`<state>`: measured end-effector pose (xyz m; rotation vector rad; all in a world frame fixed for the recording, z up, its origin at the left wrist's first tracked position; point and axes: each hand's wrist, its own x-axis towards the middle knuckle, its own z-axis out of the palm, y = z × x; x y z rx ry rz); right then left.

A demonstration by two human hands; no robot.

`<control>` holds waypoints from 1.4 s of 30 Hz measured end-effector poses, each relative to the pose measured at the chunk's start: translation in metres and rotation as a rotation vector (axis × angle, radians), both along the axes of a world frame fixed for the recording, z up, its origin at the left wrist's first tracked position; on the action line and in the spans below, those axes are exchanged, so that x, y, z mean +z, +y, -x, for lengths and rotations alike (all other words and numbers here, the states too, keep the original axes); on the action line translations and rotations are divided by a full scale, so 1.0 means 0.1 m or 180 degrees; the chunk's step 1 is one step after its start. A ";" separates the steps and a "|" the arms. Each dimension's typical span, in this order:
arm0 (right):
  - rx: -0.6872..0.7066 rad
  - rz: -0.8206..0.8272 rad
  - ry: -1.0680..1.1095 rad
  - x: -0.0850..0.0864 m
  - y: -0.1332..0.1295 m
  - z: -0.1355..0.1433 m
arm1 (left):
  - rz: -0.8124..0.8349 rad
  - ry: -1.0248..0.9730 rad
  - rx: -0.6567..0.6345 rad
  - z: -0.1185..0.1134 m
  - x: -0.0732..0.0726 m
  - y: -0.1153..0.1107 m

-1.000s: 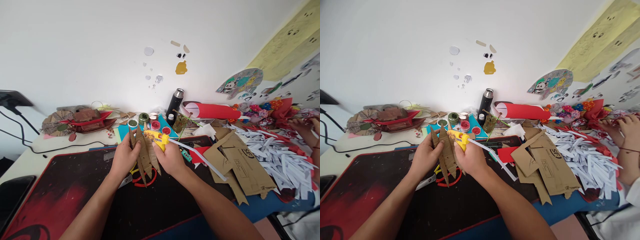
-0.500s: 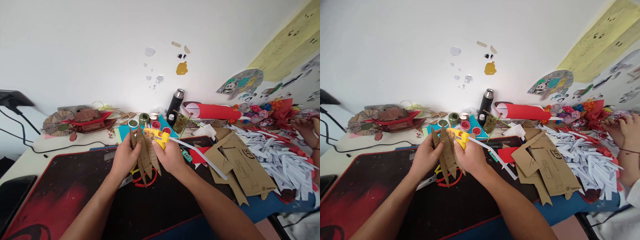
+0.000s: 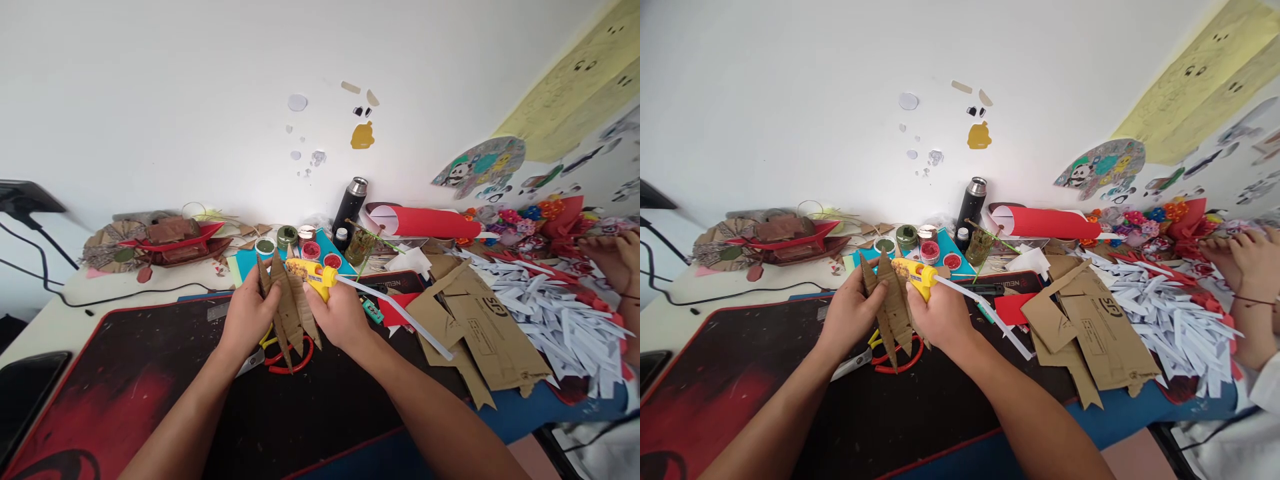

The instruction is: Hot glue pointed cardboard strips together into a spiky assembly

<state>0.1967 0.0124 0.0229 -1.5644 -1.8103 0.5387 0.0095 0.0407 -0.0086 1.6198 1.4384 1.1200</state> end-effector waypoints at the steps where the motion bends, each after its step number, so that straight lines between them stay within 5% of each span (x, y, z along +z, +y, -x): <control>1: -0.0004 -0.0004 -0.0025 -0.01 0.00 0.00 | -0.0001 -0.0002 0.0004 0.00 0.00 0.00; 42: -0.0104 0.0146 -0.0032 -0.07 -0.09 -0.03 | -0.0031 0.0113 0.0104 -0.01 0.03 -0.02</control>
